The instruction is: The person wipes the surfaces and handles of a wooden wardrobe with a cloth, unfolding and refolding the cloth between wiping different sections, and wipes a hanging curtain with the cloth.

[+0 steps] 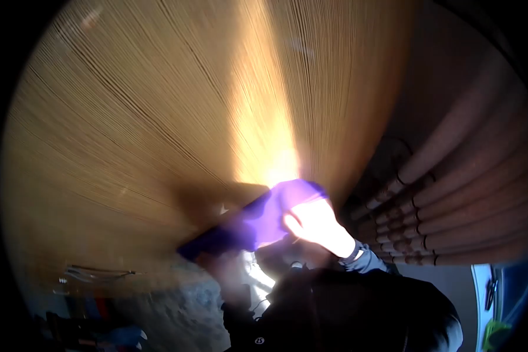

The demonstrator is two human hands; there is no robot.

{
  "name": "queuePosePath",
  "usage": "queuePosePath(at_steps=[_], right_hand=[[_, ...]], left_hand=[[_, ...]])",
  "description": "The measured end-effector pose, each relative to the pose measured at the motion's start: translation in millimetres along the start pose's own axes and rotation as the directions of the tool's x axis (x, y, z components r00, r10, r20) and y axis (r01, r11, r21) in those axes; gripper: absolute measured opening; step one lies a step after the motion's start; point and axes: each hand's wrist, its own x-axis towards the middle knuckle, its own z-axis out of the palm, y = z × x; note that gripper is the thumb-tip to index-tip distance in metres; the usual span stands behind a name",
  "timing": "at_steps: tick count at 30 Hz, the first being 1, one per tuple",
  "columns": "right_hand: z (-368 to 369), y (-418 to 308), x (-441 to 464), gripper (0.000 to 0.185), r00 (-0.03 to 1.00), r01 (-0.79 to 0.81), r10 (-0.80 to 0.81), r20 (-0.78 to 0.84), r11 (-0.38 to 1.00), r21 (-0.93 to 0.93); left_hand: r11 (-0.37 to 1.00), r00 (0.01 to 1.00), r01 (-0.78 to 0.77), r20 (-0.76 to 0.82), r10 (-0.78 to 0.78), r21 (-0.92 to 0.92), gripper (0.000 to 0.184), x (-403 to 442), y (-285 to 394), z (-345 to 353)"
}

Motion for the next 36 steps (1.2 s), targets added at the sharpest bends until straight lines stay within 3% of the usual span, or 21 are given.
queuePosePath(at_steps=[1, 3, 5, 6, 7, 8, 9, 10, 11, 13, 15, 16, 18, 20, 21, 22, 23, 25, 30, 32, 36], right_hand=[[-20, 4, 1, 0.015, 0.991, 0.128, -0.130, 0.004, 0.969, -0.209], [-58, -12, 19, 0.023, 0.999, -0.015, -0.009, -0.047, 0.863, -0.504], [-66, 5, 7, 0.021, 0.986, -0.054, -0.039, -0.164, 0.847, -0.528], [-72, 19, -2, 0.026, 0.976, 0.014, -0.125, -0.180, 0.856, -0.516], [-71, 41, -18, 0.049, 0.985, 0.047, -0.128, -0.112, 0.840, -0.541], [-72, 41, -17, 0.057, 0.992, 0.035, -0.094, -0.081, 0.835, -0.549], [-73, 38, -11, 0.044, 0.973, 0.081, -0.188, -0.135, 0.824, -0.560], [-68, 43, -12, 0.052, 0.971, 0.043, -0.168, -0.169, 0.820, -0.571], [-72, 35, -5, 0.064, 0.980, 0.054, -0.139, -0.145, 0.878, -0.476], [-71, 27, 9, 0.077, 0.975, 0.059, -0.157, -0.156, 0.862, -0.503], [-67, 33, 15, 0.091, 0.981, -0.082, -0.041, -0.192, 0.803, -0.591], [-60, 28, 21, 0.091, 0.950, -0.051, -0.089, -0.300, 0.902, -0.429], [-48, -29, 56, 0.092, 0.933, 0.113, -0.194, -0.303, 0.958, -0.265], [-27, -89, 80, 0.088, 0.909, 0.220, -0.324, -0.263, 0.908, -0.356], [-9, -117, 99, 0.077, 0.844, 0.337, -0.501, -0.190, 0.772, -0.539], [-1, -137, 112, 0.062, 0.851, 0.427, -0.508, -0.130, 0.815, -0.392], [20, -152, 119, 0.050, 0.796, 0.473, -0.593, -0.117, 0.731, -0.492], [55, -171, 112, 0.074, 0.848, 0.471, -0.525, 0.078, 0.677, -0.565], [114, -187, 108, 0.032, 0.865, 0.500, -0.447, 0.230, 0.721, -0.480], [127, -186, 105, 0.036, 0.785, 0.617, -0.561, 0.263, 0.669, -0.415], [155, -184, 103, 0.033, 0.736, 0.676, -0.599, 0.316, 0.624, -0.392]], left_hand=[[0.918, 0.978, 0.187, 0.150, -0.142, -0.350, 0.071, 5, 20, -22], [0.332, 0.832, 0.554, 0.503, -0.233, -0.764, 0.057, 21, 50, -55], [0.283, 0.905, 0.424, 0.396, -0.153, -0.860, 0.052, 44, 60, -74], [0.472, 0.896, 0.438, 0.414, -0.161, -0.765, 0.045, 48, 66, -92], [0.122, 0.867, 0.480, 0.491, 0.081, -0.869, 0.038, 105, 8, -124], [0.054, 0.876, 0.482, 0.483, -0.001, -0.874, 0.034, 95, 20, -108], [-0.019, 0.872, 0.481, 0.480, -0.092, -0.877, 0.030, 83, 35, -95], [0.134, 0.975, 0.208, 0.195, -0.104, -0.969, 0.026, 98, 7, -91], [0.133, 0.962, 0.270, 0.263, -0.067, -0.954, 0.025, 106, -9, -98], [-0.077, 0.959, 0.281, 0.278, 0.053, -0.957, 0.033, 104, -31, -91], [0.286, 0.984, 0.105, 0.058, -0.167, -0.953, 0.055, 96, -43, -80], [0.363, 0.979, 0.071, -0.004, -0.203, -0.929, 0.079, 97, -53, -73], [0.314, 0.969, 0.138, 0.062, -0.241, -0.939, 0.076, 103, -86, -60], [0.242, 0.956, 0.184, 0.116, -0.270, -0.953, 0.073, 91, -100, -42], [0.349, 0.927, 0.272, 0.146, -0.347, -0.897, 0.079, 80, -101, -17], [0.443, 0.894, 0.349, 0.153, -0.420, -0.826, 0.085, 74, -104, -6], [0.428, 0.909, 0.317, 0.142, -0.392, -0.846, 0.085, 67, -113, 10], [0.282, 0.825, 0.553, 0.466, -0.321, -0.784, 0.097, 57, -136, 34], [0.242, 0.814, 0.542, 0.430, -0.390, -0.805, 0.104, 4, -116, 83], [0.137, 0.760, 0.624, 0.557, -0.335, -0.769, 0.099, -7, -113, 85], [0.190, 0.788, 0.613, 0.576, -0.217, -0.767, 0.090, -32, -112, 109]])
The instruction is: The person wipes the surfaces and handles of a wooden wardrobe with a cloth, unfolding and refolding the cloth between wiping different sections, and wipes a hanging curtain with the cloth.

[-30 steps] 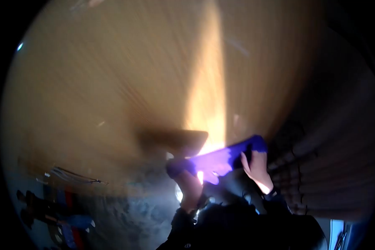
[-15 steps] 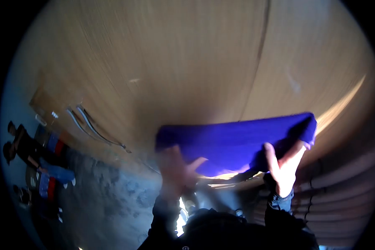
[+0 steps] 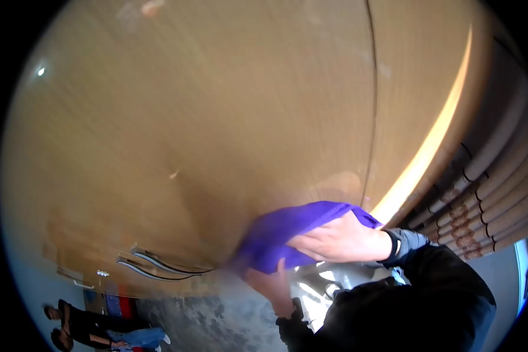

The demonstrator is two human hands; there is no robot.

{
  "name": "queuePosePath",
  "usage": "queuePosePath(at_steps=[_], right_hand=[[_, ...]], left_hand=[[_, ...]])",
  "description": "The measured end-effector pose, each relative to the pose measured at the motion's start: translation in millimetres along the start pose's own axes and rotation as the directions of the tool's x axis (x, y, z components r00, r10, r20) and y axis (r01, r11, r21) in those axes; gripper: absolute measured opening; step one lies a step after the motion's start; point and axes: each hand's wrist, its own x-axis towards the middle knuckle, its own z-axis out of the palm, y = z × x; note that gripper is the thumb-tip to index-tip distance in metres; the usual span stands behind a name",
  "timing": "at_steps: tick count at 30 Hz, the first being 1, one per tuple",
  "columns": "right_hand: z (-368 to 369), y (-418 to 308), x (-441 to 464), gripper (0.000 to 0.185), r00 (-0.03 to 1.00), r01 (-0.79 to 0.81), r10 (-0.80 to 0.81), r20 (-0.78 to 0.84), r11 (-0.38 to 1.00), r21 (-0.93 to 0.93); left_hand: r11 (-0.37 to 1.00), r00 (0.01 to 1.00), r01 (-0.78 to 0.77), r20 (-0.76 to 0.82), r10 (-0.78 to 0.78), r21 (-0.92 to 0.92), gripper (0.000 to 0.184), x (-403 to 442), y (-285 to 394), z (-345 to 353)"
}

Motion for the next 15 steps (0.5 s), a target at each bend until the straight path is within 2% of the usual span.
queuePosePath(at_steps=[1, 3, 4, 5, 7, 9, 11, 12, 13, 14, 15], right_hand=[[9, 1, -11, 0.033, 1.000, -0.027, 0.027, 0.012, 1.000, 0.009], [29, 3, -37, 0.025, 0.991, -0.121, 0.125, 0.051, 0.990, -0.076], [31, 10, -48, 0.020, 0.993, -0.117, 0.120, 0.005, 0.976, -0.182], [23, 17, -54, 0.021, 0.991, -0.130, 0.126, -0.039, 0.981, -0.147], [-3, 31, -66, 0.032, 0.963, -0.264, 0.269, 0.028, 0.957, -0.124], [-37, 54, -81, 0.045, 0.912, -0.390, 0.406, 0.059, 0.903, -0.181], [-64, 76, -103, 0.070, 0.646, -0.748, 0.745, 0.166, 0.662, -0.058], [-75, 93, -112, 0.064, 0.801, -0.598, 0.594, -0.079, 0.783, -0.172], [-83, 109, -121, 0.059, 0.890, -0.435, 0.352, -0.290, 0.846, -0.307], [-87, 119, -140, 0.060, 0.852, -0.512, 0.440, -0.283, 0.811, -0.283], [-97, 129, -154, 0.060, 0.877, -0.471, 0.413, -0.243, 0.839, -0.273]], left_hand=[[1.000, 1.000, -0.003, 0.030, 0.003, 0.009, 0.090, -3, -4, 0], [0.998, 0.995, 0.007, -0.098, -0.001, 0.059, 0.087, -7, -11, 6], [1.000, 0.995, -0.010, -0.094, 0.011, 0.010, 0.083, -5, -2, -1], [1.000, 0.997, -0.004, -0.074, 0.005, 0.023, 0.083, 0, 9, -8], [0.988, 0.976, -0.155, -0.155, 0.151, -0.012, 0.081, 12, 39, -21], [0.984, 0.974, -0.174, -0.154, 0.165, -0.047, 0.081, 13, 78, -19], [0.961, 0.963, -0.262, -0.096, 0.254, -0.086, 0.087, 8, 124, -12], [0.933, 0.926, -0.357, -0.148, 0.347, -0.048, 0.091, 6, 148, -4], [0.897, 0.880, -0.441, -0.195, 0.433, -0.002, 0.096, 3, 170, 6], [0.923, 0.888, -0.359, -0.255, 0.383, 0.137, 0.097, -2, 193, 16], [0.944, 0.926, -0.294, -0.199, 0.320, 0.150, 0.089, -15, 204, 39]])
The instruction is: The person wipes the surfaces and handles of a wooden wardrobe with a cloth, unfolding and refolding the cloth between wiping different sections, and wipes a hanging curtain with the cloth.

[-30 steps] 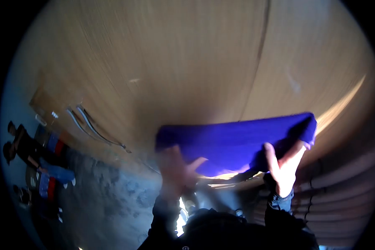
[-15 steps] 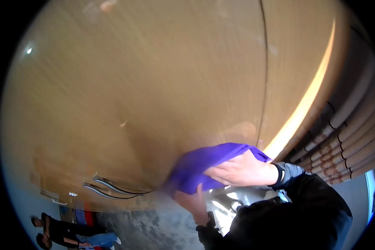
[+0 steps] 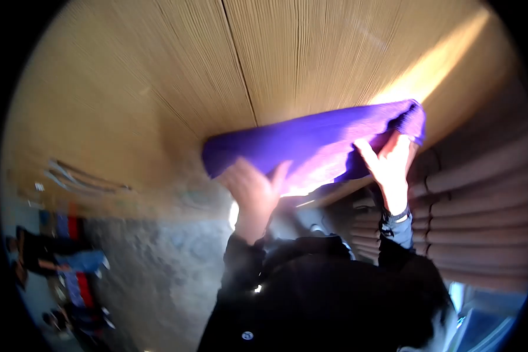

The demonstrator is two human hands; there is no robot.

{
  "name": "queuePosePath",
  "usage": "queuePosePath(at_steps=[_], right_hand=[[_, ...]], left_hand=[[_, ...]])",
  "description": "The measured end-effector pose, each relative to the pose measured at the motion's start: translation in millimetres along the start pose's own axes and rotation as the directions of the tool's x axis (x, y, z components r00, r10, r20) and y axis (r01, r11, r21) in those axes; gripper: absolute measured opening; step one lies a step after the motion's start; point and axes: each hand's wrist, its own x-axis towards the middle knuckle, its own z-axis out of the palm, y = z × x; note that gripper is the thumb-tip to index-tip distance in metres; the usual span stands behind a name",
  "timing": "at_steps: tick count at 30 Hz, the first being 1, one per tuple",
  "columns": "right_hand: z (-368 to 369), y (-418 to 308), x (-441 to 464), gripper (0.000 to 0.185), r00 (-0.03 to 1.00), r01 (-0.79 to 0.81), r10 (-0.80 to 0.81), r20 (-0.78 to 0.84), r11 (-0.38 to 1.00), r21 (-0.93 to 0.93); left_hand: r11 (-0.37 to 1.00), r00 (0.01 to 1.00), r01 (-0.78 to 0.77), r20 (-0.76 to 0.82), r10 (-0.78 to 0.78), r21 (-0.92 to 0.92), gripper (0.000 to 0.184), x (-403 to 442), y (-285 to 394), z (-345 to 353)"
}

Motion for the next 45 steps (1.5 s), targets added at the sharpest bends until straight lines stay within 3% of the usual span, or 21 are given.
queuePosePath(at_steps=[2, 4, 9, 12, 14, 16, 18, 19, 20, 21, 25, 26, 28, 29, 32, 34, 35, 36, 40, 42, 45], right_hand=[[-11, 31, -10, 0.076, 0.994, 0.091, -0.103, -0.042, 0.972, -0.217], [-17, 58, -37, 0.087, 0.998, 0.022, -0.012, 0.056, 0.985, -0.169], [-3, 103, -94, 0.088, 0.985, 0.030, -0.019, 0.174, 0.998, -0.064], [12, 105, -106, 0.069, 0.993, 0.083, -0.092, 0.080, 0.990, 0.110], [18, 91, -99, 0.053, 0.965, 0.199, -0.208, 0.162, 0.978, 0.070], [22, 65, -80, 0.046, 0.957, 0.244, -0.275, 0.090, 0.934, 0.262], [28, 59, -87, 0.066, 0.918, 0.211, -0.289, 0.272, 0.935, 0.285], [16, 51, -83, 0.048, 0.953, 0.279, -0.285, 0.101, 0.958, 0.069], [14, 44, -80, 0.048, 0.953, 0.280, -0.288, 0.098, 0.956, 0.085], [16, 33, -75, 0.043, 0.947, 0.252, -0.278, 0.163, 0.954, 0.163], [21, -47, -44, 0.023, 0.884, 0.060, -0.243, 0.399, 0.906, 0.419], [32, -80, -27, 0.025, 0.886, 0.322, -0.417, 0.205, 0.869, 0.376], [42, -126, -12, 0.027, 0.835, 0.542, -0.550, -0.020, 0.816, 0.200], [43, -145, -9, 0.027, 0.844, 0.530, -0.536, -0.025, 0.825, 0.196], [50, -191, -8, 0.024, 0.863, 0.484, -0.501, 0.068, 0.857, 0.177], [74, -208, -21, 0.018, 0.827, 0.477, -0.496, 0.265, 0.868, 0.138], [84, -219, -24, 0.015, 0.852, 0.424, -0.444, 0.279, 0.896, 0.133], [98, -231, -23, 0.015, 0.873, 0.450, -0.468, 0.138, 0.882, 0.141], [128, -262, -40, 0.022, 0.913, 0.383, -0.396, 0.096, 0.914, 0.135], [145, -275, -48, 0.029, 0.946, 0.310, -0.319, 0.065, 0.943, 0.119], [163, -297, -42, 0.041, 0.955, 0.288, -0.272, -0.122, 0.948, 0.140]], left_hand=[[0.998, 0.997, 0.060, -0.042, -0.060, -0.010, 0.069, -16, 36, 23], [0.997, 0.997, 0.064, -0.046, -0.066, -0.049, 0.064, -37, 61, 37], [0.989, 1.000, 0.029, 0.003, -0.029, -0.147, 0.051, -83, 77, 63], [0.983, 0.999, 0.042, 0.016, -0.039, -0.182, 0.043, -102, 66, 67], [0.977, 0.998, 0.060, 0.031, -0.055, -0.203, 0.038, -116, 59, 66], [0.976, 0.996, 0.066, 0.066, -0.053, -0.207, 0.033, -124, 50, 59], [0.988, 0.989, 0.060, 0.141, -0.040, -0.141, 0.033, -131, 40, 51], [0.998, 0.959, 0.002, 0.283, 0.017, -0.066, 0.035, -137, 52, 44], [0.998, 0.901, -0.059, 0.430, 0.053, -0.001, 0.037, -141, 49, 37], [0.987, 0.901, 0.123, 0.429, -0.069, -0.100, 0.042, -140, 43, 33], [0.969, 0.888, 0.224, 0.430, -0.160, -0.101, 0.048, -120, -8, -13], [0.973, 0.888, 0.213, 0.434, -0.153, -0.093, 0.048, -119, -37, -18], [0.971, 0.896, 0.239, 0.391, -0.210, -0.026, 0.049, -112, -76, -30], [0.961, 0.854, 0.271, 0.475, -0.212, -0.057, 0.052, -108, -94, -41], [0.977, 0.884, 0.211, 0.432, -0.180, -0.023, 0.056, -110, -142, -55], [0.970, 0.842, 0.244, 0.500, -0.202, -0.019, 0.059, -116, -171, -48], [0.967, 0.867, 0.254, 0.442, -0.229, 0.002, 0.058, -112, -183, -58], [0.966, 0.891, 0.258, 0.381, -0.247, 0.021, 0.058, -109, -199, -64], [0.976, 0.913, 0.181, 0.350, -0.212, 0.118, 0.056, -112, -250, -97], [0.972, 0.877, 0.212, 0.418, -0.236, 0.105, 0.055, -99, -267, -120], [0.970, 0.904, 0.161, 0.366, -0.220, 0.185, 0.055, -88, -291, -148]])
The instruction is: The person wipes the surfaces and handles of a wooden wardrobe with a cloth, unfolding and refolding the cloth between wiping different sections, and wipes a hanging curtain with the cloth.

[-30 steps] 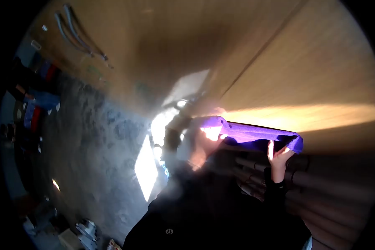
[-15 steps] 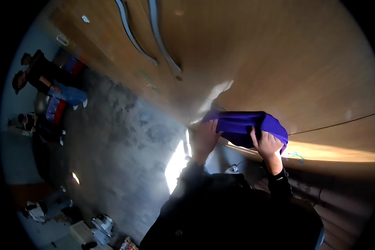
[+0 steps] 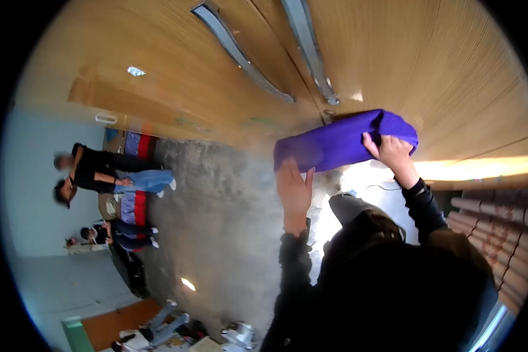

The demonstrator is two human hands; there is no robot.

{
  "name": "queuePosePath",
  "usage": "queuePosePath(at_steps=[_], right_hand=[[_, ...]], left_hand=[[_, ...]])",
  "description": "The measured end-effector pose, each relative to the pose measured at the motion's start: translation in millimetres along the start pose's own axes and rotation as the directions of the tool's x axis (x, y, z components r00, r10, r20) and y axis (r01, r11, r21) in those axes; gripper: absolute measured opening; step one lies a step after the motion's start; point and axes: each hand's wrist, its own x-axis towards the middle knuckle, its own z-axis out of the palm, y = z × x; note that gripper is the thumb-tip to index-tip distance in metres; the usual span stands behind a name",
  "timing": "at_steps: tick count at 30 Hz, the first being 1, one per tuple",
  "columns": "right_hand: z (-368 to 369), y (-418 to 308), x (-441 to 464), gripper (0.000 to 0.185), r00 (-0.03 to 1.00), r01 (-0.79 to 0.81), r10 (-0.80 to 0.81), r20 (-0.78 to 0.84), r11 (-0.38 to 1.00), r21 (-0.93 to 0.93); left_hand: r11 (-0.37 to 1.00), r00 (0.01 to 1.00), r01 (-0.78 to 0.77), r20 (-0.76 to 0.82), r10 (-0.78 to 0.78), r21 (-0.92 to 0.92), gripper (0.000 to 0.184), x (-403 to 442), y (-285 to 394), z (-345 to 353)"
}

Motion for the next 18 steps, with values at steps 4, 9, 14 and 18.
queuePosePath(at_steps=[4, 9, 14, 18], right_hand=[[29, -23, -1, 0.051, 0.991, -0.116, 0.113, -0.068, 0.992, -0.046], [83, -63, -18, 0.044, 0.953, -0.303, 0.299, 0.053, 0.941, 0.152], [123, -87, -26, 0.041, 0.928, -0.350, 0.370, -0.048, 0.907, 0.233], [139, -78, -68, 0.061, 0.915, -0.396, 0.395, -0.086, 0.918, 0.006]], left_hand=[[0.998, 0.997, 0.063, -0.049, -0.064, -0.025, 0.065, -11, -35, -22], [0.995, 0.941, -0.069, -0.325, 0.091, 0.078, 0.067, -4, -101, -18], [0.966, 0.938, -0.259, -0.234, 0.255, 0.013, 0.058, 50, -156, -19], [0.899, 0.911, -0.409, -0.128, 0.392, -0.157, 0.054, 93, -177, -18]])
